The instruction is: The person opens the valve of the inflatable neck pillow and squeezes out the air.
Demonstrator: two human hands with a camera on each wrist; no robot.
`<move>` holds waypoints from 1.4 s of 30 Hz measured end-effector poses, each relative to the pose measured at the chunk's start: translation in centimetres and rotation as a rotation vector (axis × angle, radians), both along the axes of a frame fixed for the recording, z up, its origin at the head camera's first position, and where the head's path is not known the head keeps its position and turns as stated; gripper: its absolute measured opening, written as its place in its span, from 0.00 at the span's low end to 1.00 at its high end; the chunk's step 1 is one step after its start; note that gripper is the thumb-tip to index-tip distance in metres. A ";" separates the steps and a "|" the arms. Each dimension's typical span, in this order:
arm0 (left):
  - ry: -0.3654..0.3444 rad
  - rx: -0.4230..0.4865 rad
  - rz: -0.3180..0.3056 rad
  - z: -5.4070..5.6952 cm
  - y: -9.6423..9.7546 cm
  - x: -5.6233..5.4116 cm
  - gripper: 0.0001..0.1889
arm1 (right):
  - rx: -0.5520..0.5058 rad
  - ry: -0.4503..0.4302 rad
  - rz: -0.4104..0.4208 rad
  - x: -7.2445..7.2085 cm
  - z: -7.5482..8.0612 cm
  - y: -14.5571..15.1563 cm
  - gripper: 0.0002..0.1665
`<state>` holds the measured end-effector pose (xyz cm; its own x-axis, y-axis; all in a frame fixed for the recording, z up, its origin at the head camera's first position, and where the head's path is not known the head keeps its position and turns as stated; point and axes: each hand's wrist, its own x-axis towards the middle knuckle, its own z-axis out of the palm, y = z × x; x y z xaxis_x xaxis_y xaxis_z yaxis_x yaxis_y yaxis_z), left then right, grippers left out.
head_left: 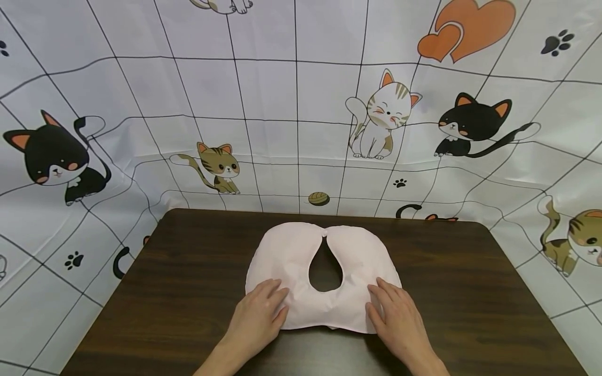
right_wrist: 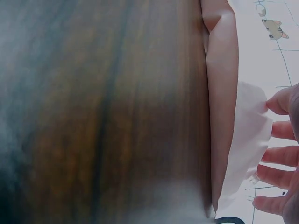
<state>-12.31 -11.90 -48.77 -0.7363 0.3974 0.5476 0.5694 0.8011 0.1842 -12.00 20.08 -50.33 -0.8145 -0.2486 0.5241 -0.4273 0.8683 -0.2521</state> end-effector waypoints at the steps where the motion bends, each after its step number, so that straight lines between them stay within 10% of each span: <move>1: 0.001 0.000 -0.002 0.0 0.0 0.0 0.16 | -0.001 0.001 0.000 0.0 0.0 0.0 0.17; 18: 0.005 -0.002 -0.015 0.9 0.3 0.0 0.18 | 0.035 0.058 0.017 -0.1 0.5 -0.1 0.18; 33: 0.234 -0.061 -0.132 1.2 2.7 0.7 0.19 | -0.039 0.184 0.217 0.7 0.9 -1.8 0.29; 42: 0.217 -0.153 -0.183 1.0 4.1 1.1 0.16 | 0.059 0.173 0.347 0.9 0.3 -2.7 0.29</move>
<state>-11.21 -7.76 -47.79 -0.5176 0.6024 0.6076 0.7195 0.6908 -0.0719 -11.07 17.42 -50.06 -0.5774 -0.5277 0.6230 -0.7302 0.6752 -0.1049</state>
